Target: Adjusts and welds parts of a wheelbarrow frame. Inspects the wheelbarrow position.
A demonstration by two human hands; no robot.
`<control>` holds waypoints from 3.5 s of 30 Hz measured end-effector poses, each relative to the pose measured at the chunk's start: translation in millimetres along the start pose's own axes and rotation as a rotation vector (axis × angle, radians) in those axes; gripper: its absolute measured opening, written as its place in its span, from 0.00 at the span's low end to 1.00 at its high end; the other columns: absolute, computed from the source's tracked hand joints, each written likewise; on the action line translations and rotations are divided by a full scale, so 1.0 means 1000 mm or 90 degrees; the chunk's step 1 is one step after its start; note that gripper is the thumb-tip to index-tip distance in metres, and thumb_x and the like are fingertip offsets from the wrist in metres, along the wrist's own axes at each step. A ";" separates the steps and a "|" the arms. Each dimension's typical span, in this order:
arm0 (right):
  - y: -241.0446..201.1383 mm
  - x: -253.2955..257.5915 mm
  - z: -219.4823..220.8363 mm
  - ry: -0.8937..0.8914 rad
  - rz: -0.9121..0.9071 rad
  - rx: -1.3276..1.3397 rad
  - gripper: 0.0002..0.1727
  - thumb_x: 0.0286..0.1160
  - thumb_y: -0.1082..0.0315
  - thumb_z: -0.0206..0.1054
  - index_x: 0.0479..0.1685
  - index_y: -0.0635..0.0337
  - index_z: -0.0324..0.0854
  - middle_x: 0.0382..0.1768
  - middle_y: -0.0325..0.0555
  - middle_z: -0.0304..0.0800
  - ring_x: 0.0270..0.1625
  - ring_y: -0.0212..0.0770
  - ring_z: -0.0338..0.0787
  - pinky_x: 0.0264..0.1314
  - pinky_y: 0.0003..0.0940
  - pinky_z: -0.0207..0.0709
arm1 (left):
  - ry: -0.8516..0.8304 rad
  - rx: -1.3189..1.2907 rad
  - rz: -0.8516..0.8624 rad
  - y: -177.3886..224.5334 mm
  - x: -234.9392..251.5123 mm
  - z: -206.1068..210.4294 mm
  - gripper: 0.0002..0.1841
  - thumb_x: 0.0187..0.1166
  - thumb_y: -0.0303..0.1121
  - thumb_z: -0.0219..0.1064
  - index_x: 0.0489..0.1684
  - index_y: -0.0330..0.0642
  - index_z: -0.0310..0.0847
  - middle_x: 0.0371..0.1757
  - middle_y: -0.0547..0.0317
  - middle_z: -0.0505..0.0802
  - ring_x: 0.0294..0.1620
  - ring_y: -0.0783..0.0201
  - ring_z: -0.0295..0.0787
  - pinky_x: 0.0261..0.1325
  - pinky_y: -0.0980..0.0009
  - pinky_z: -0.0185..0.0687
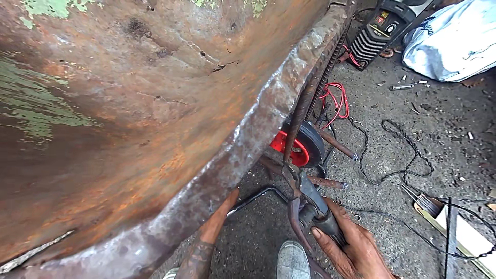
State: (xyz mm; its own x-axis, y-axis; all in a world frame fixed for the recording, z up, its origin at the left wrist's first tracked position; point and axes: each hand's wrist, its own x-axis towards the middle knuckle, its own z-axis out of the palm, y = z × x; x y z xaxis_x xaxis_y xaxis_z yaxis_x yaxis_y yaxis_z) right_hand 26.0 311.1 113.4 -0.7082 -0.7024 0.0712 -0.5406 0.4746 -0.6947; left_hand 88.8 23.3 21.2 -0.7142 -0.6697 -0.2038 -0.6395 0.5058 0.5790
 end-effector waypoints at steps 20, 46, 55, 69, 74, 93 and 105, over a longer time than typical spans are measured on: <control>0.006 -0.003 0.001 -0.008 0.044 0.043 0.34 0.84 0.49 0.64 0.81 0.63 0.71 0.50 0.46 0.93 0.43 0.26 0.91 0.48 0.25 0.87 | 0.018 0.001 0.014 -0.002 0.000 0.003 0.09 0.71 0.30 0.68 0.44 0.37 0.86 0.35 0.48 0.91 0.39 0.49 0.91 0.45 0.47 0.83; -0.003 -0.005 -0.003 -0.012 0.028 0.034 0.34 0.84 0.52 0.65 0.82 0.67 0.69 0.54 0.51 0.93 0.49 0.29 0.92 0.55 0.26 0.86 | 0.003 -0.011 0.001 -0.001 0.001 0.003 0.11 0.71 0.30 0.69 0.47 0.35 0.86 0.37 0.46 0.92 0.41 0.48 0.91 0.48 0.45 0.83; -0.008 -0.006 -0.003 -0.012 0.020 0.037 0.34 0.84 0.53 0.65 0.81 0.69 0.69 0.54 0.53 0.93 0.49 0.29 0.92 0.55 0.25 0.86 | 0.009 -0.011 0.011 -0.001 0.002 0.003 0.11 0.71 0.29 0.69 0.46 0.35 0.86 0.37 0.45 0.92 0.41 0.48 0.91 0.49 0.45 0.83; -0.002 -0.007 -0.003 -0.017 0.043 0.023 0.35 0.84 0.51 0.65 0.84 0.63 0.69 0.52 0.49 0.94 0.45 0.32 0.93 0.50 0.31 0.88 | -0.019 -0.012 -0.030 0.004 0.001 0.002 0.12 0.72 0.29 0.70 0.51 0.36 0.85 0.36 0.45 0.92 0.37 0.46 0.92 0.43 0.43 0.85; 0.006 -0.006 0.004 -0.006 0.030 -0.011 0.35 0.84 0.46 0.62 0.84 0.58 0.70 0.53 0.46 0.94 0.43 0.34 0.94 0.44 0.35 0.89 | 0.014 -0.028 -0.007 -0.003 0.003 0.008 0.10 0.70 0.28 0.71 0.47 0.35 0.85 0.33 0.45 0.91 0.33 0.48 0.92 0.40 0.44 0.86; -0.007 -0.006 -0.008 -0.025 0.041 0.017 0.35 0.84 0.51 0.66 0.85 0.63 0.68 0.54 0.51 0.94 0.47 0.34 0.94 0.51 0.33 0.89 | -0.013 -0.001 -0.024 0.006 0.002 0.002 0.11 0.73 0.30 0.69 0.50 0.36 0.85 0.36 0.45 0.92 0.39 0.46 0.92 0.45 0.43 0.84; 0.011 -0.007 0.017 -0.017 0.080 0.127 0.34 0.84 0.52 0.64 0.84 0.64 0.67 0.47 0.45 0.93 0.38 0.29 0.90 0.44 0.28 0.88 | -0.002 -0.009 -0.008 0.003 0.002 0.002 0.11 0.71 0.29 0.69 0.48 0.36 0.86 0.38 0.45 0.92 0.41 0.46 0.91 0.48 0.44 0.83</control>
State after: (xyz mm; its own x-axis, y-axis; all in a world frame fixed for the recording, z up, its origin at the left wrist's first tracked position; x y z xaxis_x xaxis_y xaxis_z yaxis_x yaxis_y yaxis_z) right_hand 33.1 312.3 93.0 -0.7506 -0.6595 -0.0423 -0.3463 0.4470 -0.8247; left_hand 85.1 24.3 20.6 -0.7071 -0.6743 -0.2128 -0.6440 0.4898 0.5877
